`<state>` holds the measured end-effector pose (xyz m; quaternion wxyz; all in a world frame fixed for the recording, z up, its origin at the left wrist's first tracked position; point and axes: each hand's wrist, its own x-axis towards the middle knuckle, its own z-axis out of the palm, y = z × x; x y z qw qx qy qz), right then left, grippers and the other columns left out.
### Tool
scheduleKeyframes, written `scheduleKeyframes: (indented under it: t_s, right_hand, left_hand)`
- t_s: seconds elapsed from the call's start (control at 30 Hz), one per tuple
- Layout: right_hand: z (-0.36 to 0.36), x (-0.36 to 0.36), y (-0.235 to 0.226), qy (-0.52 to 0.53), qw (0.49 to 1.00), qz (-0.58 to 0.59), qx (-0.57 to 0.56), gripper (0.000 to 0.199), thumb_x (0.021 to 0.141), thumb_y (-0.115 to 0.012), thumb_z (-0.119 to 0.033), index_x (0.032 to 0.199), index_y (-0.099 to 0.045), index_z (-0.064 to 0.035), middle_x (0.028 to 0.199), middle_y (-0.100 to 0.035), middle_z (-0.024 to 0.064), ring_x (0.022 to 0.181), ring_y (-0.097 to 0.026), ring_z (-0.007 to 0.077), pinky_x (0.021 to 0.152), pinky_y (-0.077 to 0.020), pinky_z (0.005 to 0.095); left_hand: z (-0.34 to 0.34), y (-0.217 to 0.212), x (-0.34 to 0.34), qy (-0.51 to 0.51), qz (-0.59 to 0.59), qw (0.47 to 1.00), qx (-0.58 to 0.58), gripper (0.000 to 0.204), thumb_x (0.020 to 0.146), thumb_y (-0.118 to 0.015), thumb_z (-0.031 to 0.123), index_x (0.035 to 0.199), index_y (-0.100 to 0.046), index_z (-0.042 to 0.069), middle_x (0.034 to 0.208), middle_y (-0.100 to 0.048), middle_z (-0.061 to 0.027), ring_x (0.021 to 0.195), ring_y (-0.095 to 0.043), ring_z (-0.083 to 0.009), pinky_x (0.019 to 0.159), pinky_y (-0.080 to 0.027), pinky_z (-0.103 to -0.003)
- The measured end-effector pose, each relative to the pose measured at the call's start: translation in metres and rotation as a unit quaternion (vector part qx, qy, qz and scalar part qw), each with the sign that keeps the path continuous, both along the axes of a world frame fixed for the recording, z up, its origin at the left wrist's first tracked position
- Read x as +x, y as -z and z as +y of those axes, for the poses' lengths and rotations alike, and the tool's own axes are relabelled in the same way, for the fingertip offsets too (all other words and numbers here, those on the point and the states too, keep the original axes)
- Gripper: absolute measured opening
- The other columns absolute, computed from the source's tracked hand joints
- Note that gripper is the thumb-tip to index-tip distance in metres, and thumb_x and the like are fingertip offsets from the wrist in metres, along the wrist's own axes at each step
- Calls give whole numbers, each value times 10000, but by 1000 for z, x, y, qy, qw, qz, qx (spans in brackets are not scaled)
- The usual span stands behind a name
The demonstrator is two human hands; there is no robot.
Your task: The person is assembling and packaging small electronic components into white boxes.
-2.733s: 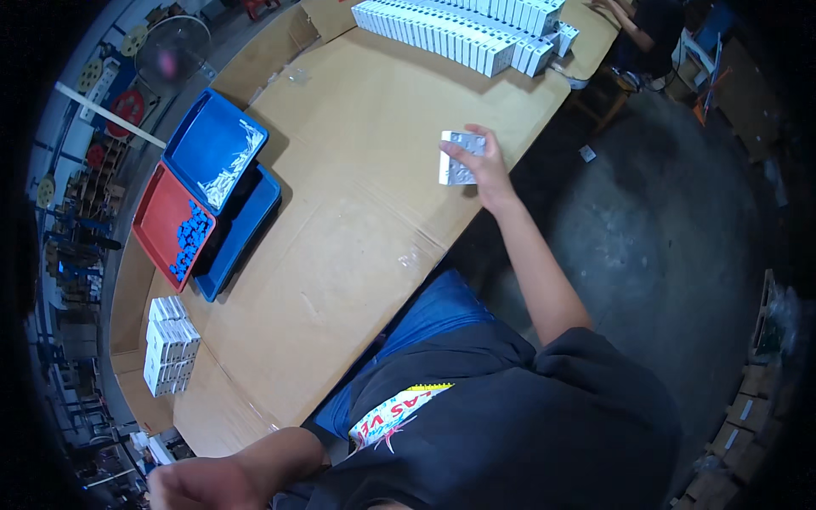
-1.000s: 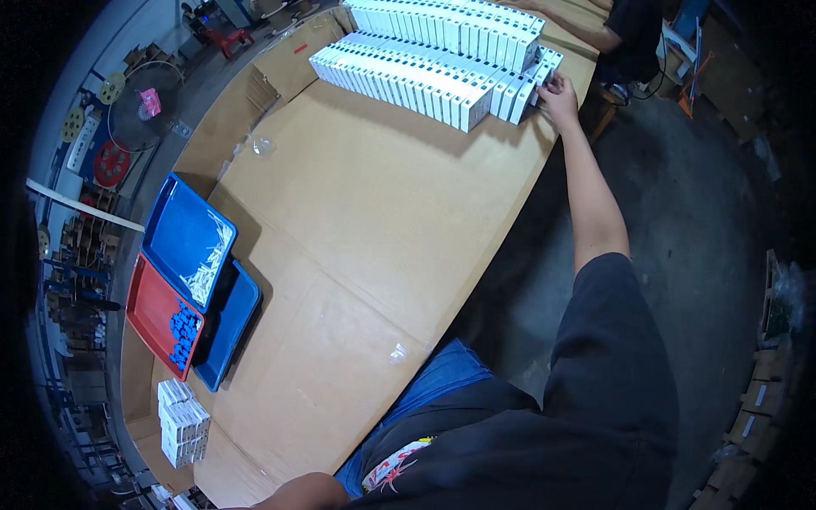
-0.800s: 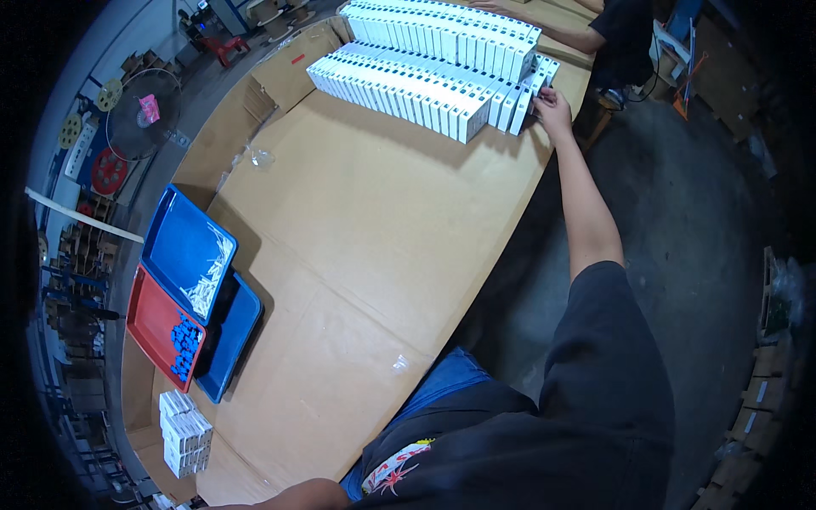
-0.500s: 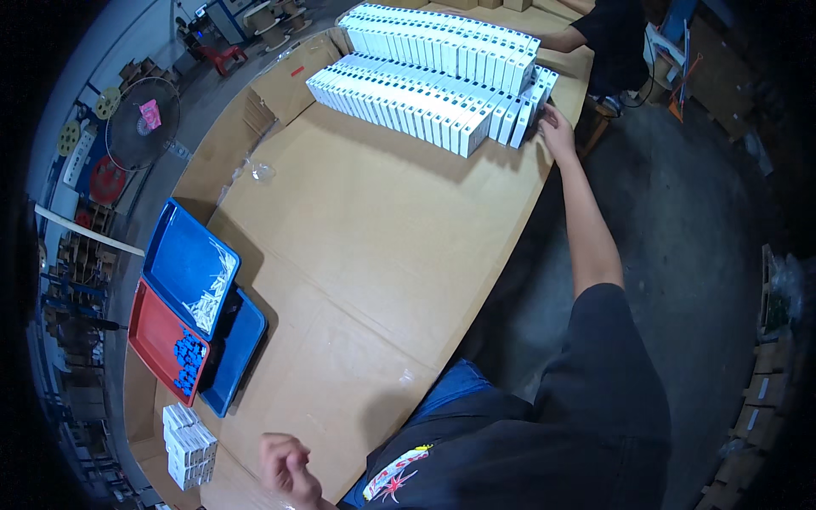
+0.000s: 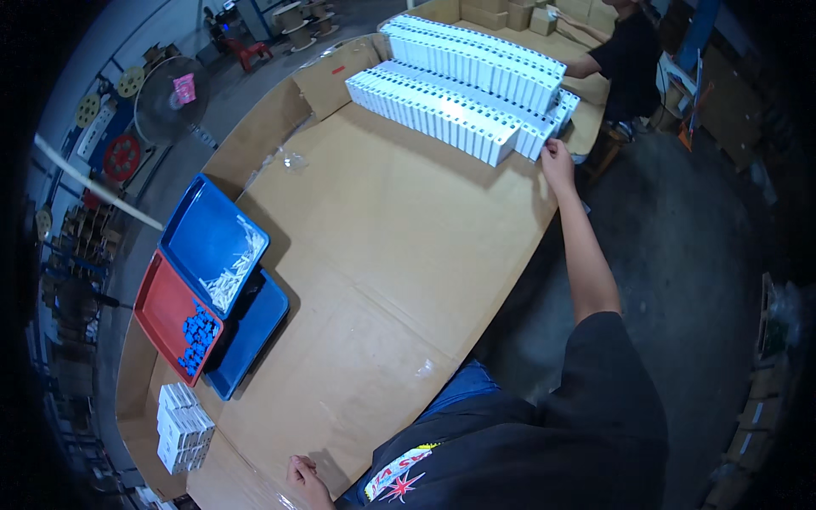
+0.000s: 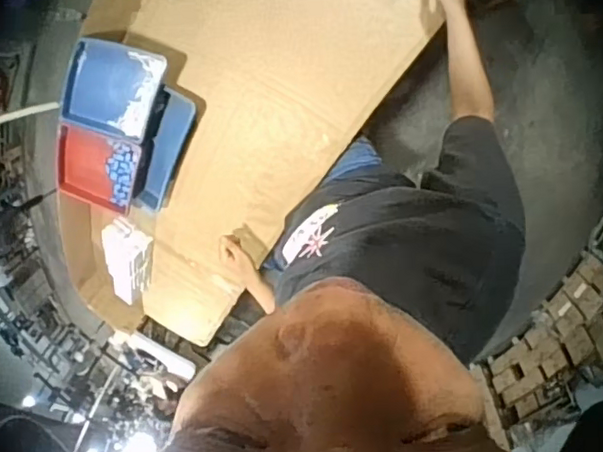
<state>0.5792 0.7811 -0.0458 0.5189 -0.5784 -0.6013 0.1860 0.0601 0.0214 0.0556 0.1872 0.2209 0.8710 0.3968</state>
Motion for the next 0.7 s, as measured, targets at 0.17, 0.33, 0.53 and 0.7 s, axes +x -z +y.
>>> scheduleKeyframes:
  t_s: [0.17,0.33,0.53,0.7]
  right_hand:
    - [-57,-69,-12,-24,998,25,-56,470,1009,-632,-176,1435,-593,19,1374,-686,164,1259,-655,264,1081,-486,372]
    - [-142,-59,-32,38,982,-177,-52,423,1052,-572,-195,1431,-603,-11,1408,-649,201,1287,-617,353,1120,-458,422]
    - [-246,-241,-51,-162,959,-205,114,324,1014,-581,-37,1327,-644,17,1360,-658,168,1295,-608,321,1138,-442,421]
    - [-346,-419,-127,-347,920,-114,142,300,963,-581,45,1252,-662,38,1289,-676,178,1249,-624,327,1107,-456,419]
  left_hand:
    - [-52,21,-33,-112,20,990,83,214,1090,-557,152,994,-625,-26,863,-646,-93,823,-637,-173,786,-546,-316]
    - [-63,26,-80,-142,127,978,79,213,1049,-619,154,1172,-667,-14,1085,-724,-143,1055,-672,-255,963,-513,-381]
    - [-157,24,-127,-178,282,943,1,219,940,-668,65,1152,-645,18,1127,-673,-169,1105,-644,-349,989,-496,-436]
    - [-185,40,-184,-196,359,912,-19,261,910,-690,79,1162,-637,38,1171,-645,-164,1157,-605,-357,1015,-465,-463]
